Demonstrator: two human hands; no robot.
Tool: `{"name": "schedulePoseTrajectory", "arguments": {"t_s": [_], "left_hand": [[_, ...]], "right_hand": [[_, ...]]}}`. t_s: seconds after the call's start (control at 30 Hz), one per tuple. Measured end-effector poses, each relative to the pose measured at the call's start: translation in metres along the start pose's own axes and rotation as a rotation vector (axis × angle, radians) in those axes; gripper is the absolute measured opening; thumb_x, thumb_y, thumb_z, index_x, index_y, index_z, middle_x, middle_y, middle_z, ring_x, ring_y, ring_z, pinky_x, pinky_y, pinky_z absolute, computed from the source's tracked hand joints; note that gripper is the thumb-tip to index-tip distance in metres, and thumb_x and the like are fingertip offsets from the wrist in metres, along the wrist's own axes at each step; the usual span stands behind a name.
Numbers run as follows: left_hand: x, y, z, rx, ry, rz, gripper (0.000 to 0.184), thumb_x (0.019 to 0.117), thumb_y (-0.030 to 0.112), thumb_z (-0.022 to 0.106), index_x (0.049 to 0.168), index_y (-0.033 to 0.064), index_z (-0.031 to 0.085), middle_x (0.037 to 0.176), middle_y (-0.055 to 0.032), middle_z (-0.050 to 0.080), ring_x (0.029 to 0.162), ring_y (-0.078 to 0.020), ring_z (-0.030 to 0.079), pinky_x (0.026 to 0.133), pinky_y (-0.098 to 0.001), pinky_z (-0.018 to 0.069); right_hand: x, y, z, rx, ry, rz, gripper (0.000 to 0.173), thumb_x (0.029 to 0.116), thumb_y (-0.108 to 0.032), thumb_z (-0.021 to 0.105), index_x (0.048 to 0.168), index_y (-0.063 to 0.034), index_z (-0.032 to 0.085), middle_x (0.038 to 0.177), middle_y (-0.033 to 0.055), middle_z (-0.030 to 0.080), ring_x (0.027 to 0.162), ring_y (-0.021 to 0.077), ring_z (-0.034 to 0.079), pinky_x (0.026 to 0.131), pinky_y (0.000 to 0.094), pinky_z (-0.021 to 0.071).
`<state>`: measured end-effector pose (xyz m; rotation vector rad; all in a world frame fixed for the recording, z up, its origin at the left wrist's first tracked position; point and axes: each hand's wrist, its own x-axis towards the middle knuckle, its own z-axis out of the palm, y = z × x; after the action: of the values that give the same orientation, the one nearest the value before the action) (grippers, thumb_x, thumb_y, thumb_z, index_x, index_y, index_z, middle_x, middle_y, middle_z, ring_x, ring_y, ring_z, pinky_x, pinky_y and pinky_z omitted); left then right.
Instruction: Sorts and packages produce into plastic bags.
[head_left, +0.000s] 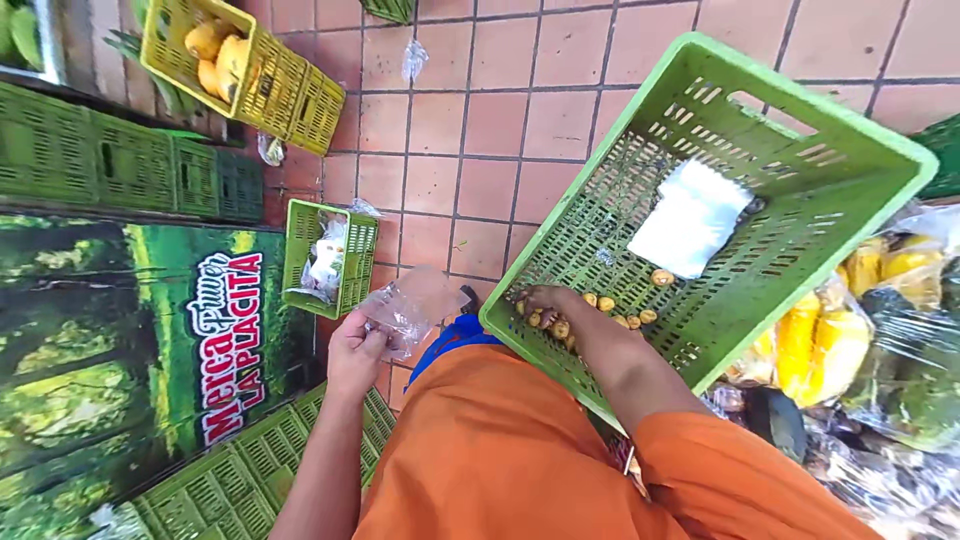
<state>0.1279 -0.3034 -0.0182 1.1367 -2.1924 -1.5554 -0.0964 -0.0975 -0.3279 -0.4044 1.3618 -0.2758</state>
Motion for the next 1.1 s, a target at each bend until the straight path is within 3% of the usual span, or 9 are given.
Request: {"name": "schedulePoseTrajectory", "arguments": {"t_s": [0.2,0.27,0.33,0.4,0.47,0.6,0.8,0.93,1.1], "left_hand": [[0.02,0.044,0.021,0.049,-0.18,0.214,0.039,0.0913,-0.003,0.053,0.128,0.0002,0.065,0.127,-0.0076,0.069,0.105,-0.011,0.069,0.089,-0.0291,0.0598],[0.03,0.063,0.034,0.374,-0.201,0.321,0.035,0.0957,0.006,0.053,0.128,0.0054,0.069,0.134,-0.0072,0.067,0.113,-0.013,0.068,0.094,-0.0317,0.0589],[0.043,0.071,0.059,0.721,-0.222,0.445,0.035,0.0963,0.01,0.051,0.125,0.0112,0.071,0.138,-0.0074,0.066,0.108,-0.0242,0.072,0.085,-0.0457,0.0604],[0.06,0.067,0.094,0.901,-0.346,0.431,0.037,0.0947,0.009,0.051,0.126,0.0122,0.069,0.144,-0.0059,0.062,0.102,-0.0314,0.074,0.077,-0.0543,0.0603],[0.073,0.062,0.129,1.023,-0.532,0.32,0.042,0.0958,0.007,0.05,0.136,0.0131,0.063,0.154,-0.0038,0.053,0.109,-0.0343,0.071,0.081,-0.0576,0.0586],[0.068,0.059,0.183,1.1,-0.739,0.244,0.056,0.0945,0.002,0.049,0.149,0.0142,0.052,0.162,-0.0042,0.041,0.112,-0.0362,0.069,0.083,-0.0574,0.0577],[0.036,0.059,0.219,1.025,-0.987,0.325,0.066,0.0887,0.005,0.065,0.152,0.0145,0.048,0.169,-0.003,0.029,0.113,-0.0343,0.068,0.085,-0.0545,0.0591],[0.029,0.054,0.234,1.061,-1.033,0.361,0.063,0.0907,0.004,0.061,0.152,0.0135,0.048,0.169,-0.0023,0.028,0.105,-0.0337,0.071,0.08,-0.0538,0.0601],[0.039,0.061,0.256,1.076,-1.15,0.411,0.06,0.0902,0.004,0.061,0.149,0.0109,0.051,0.168,-0.0041,0.03,0.115,-0.0339,0.068,0.087,-0.0546,0.0587]], "right_hand": [[-0.035,0.042,0.019,0.736,0.065,-0.315,0.058,0.0838,-0.003,0.068,0.14,-0.0148,0.056,0.121,0.015,0.066,0.089,0.0304,0.069,0.068,0.0475,0.0609],[-0.065,0.048,0.023,0.962,0.045,-0.446,0.059,0.0825,-0.008,0.066,0.14,-0.0151,0.053,0.114,0.0122,0.068,0.084,0.027,0.07,0.063,0.0435,0.0612],[-0.093,0.055,0.03,1.147,-0.055,-0.622,0.059,0.0832,-0.016,0.067,0.14,-0.0183,0.051,0.116,0.011,0.069,0.09,0.0269,0.072,0.068,0.0436,0.0628],[-0.119,0.052,0.039,1.284,-0.106,-0.787,0.059,0.0842,-0.03,0.074,0.139,-0.0219,0.052,0.121,0.011,0.068,0.096,0.0283,0.071,0.072,0.0446,0.0625],[-0.144,0.04,0.049,1.414,-0.093,-0.881,0.05,0.0894,-0.042,0.073,0.134,-0.0241,0.059,0.121,0.0115,0.069,0.096,0.0294,0.071,0.071,0.0454,0.0626],[-0.188,0.02,0.073,1.556,-0.028,-0.92,0.04,0.0925,-0.045,0.067,0.127,-0.0235,0.065,0.112,0.0123,0.071,0.082,0.0252,0.073,0.054,0.0364,0.0599],[-0.223,0.02,0.102,1.746,-0.134,-1.003,0.038,0.0899,-0.031,0.067,0.125,-0.0144,0.063,0.111,0.0166,0.069,0.078,0.0233,0.071,0.05,0.0303,0.0558],[-0.245,0.033,0.114,1.768,-0.17,-1.137,0.036,0.0918,-0.031,0.065,0.124,-0.0142,0.066,0.117,0.0175,0.068,0.079,0.0228,0.071,0.051,0.0286,0.0552],[-0.265,0.04,0.123,1.709,0.012,-1.166,0.036,0.0946,-0.033,0.061,0.125,-0.014,0.065,0.117,0.0157,0.068,0.077,0.0212,0.071,0.05,0.0286,0.0562]]}}
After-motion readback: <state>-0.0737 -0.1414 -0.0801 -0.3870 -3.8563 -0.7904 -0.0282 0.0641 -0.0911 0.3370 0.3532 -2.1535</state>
